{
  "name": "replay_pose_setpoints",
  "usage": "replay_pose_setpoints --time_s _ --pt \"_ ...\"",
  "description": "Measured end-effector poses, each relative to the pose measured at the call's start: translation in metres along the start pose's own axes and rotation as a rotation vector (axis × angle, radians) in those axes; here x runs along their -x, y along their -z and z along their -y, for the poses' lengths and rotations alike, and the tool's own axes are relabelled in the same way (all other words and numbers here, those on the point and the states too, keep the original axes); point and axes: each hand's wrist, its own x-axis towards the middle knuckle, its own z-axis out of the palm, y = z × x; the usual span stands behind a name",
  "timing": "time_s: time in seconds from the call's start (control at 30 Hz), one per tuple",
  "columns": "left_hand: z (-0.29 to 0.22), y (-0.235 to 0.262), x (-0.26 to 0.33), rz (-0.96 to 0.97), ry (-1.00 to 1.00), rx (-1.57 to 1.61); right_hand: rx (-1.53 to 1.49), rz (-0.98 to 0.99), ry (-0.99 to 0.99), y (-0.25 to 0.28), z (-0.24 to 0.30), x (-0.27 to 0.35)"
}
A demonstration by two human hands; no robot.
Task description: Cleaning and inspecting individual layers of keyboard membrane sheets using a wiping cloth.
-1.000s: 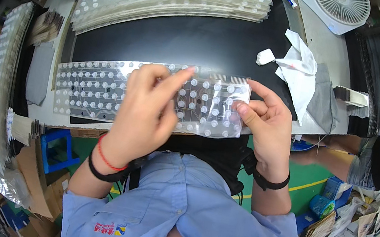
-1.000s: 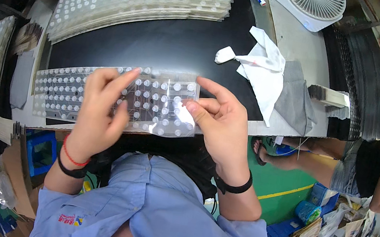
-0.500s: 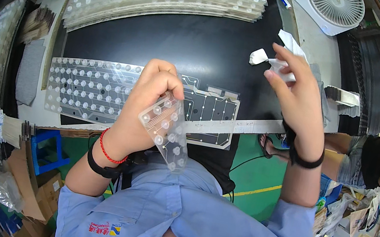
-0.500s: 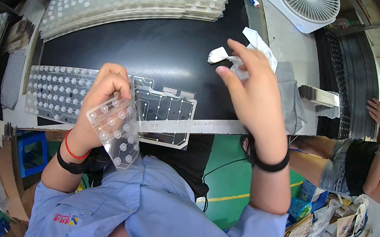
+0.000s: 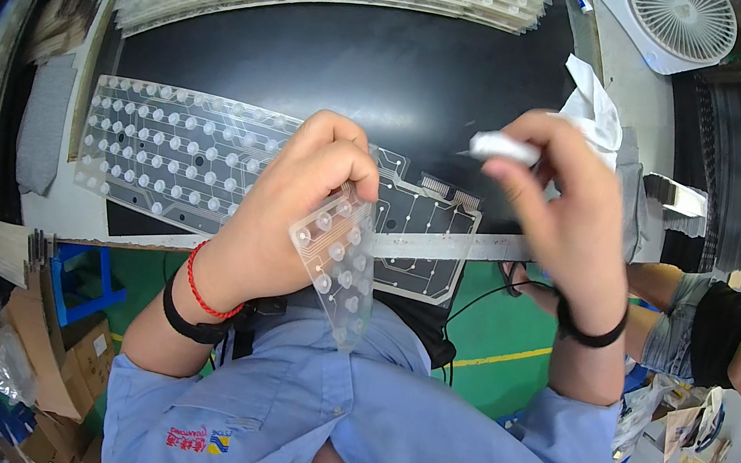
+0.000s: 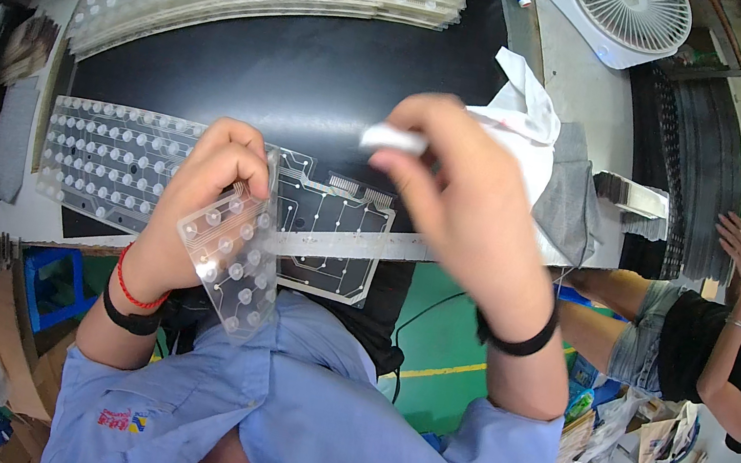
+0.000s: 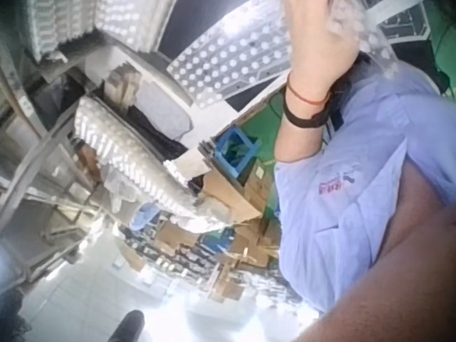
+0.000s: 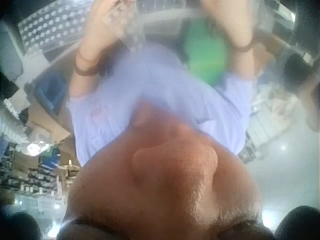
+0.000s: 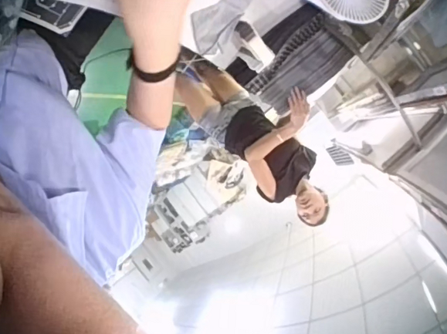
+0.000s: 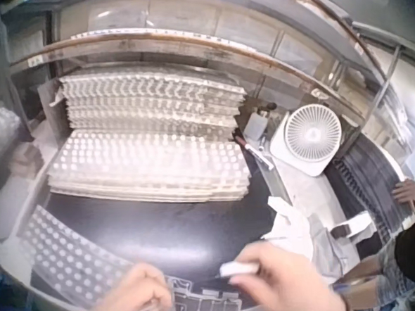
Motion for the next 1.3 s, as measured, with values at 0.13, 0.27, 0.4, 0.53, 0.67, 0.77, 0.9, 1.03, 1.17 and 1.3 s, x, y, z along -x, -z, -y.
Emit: replay_pose_setpoints --time_s 0.13,0.27,0.4,0.53,0.67,0.77,0.9,1.03,1.17,1.3 --pt "-0.002 -0.004 -0.003 0.021 0.012 -0.065 0.036 -0.007 0.213 -0.032 -0.006 0.015" --pt "-0.002 -0.005 -0.004 0.025 0.012 -0.123 0.069 -0.001 0.239 -0.042 -0.004 0.017" --pt "-0.006 -0.004 -0.006 0.052 0.016 -0.179 0.132 -0.034 0.283 -0.042 -0.005 0.019" --pt "-0.006 -0.005 0.0 0.08 0.026 -0.147 0.063 -0.074 0.173 -0.035 0.0 0.037" --pt "-0.01 -0.009 -0.004 0.124 0.028 -0.179 -0.006 -0.122 0.096 -0.046 -0.008 0.051" --pt "-0.008 -0.007 -0.003 0.104 0.038 -0.149 -0.031 -0.172 0.141 -0.061 -0.008 0.045" --pt "-0.005 -0.005 -0.002 0.088 0.021 -0.189 0.114 -0.152 0.114 -0.055 -0.019 0.06" --pt "-0.01 -0.005 -0.005 0.101 0.003 -0.219 0.089 -0.159 0.053 -0.039 -0.023 0.062" --pt "-0.009 -0.005 -0.003 0.087 -0.004 -0.25 0.039 -0.13 0.257 -0.066 -0.012 0.042" --pt "-0.012 -0.003 -0.002 0.1 0.022 -0.237 0.144 -0.139 0.112 -0.041 -0.032 0.066"
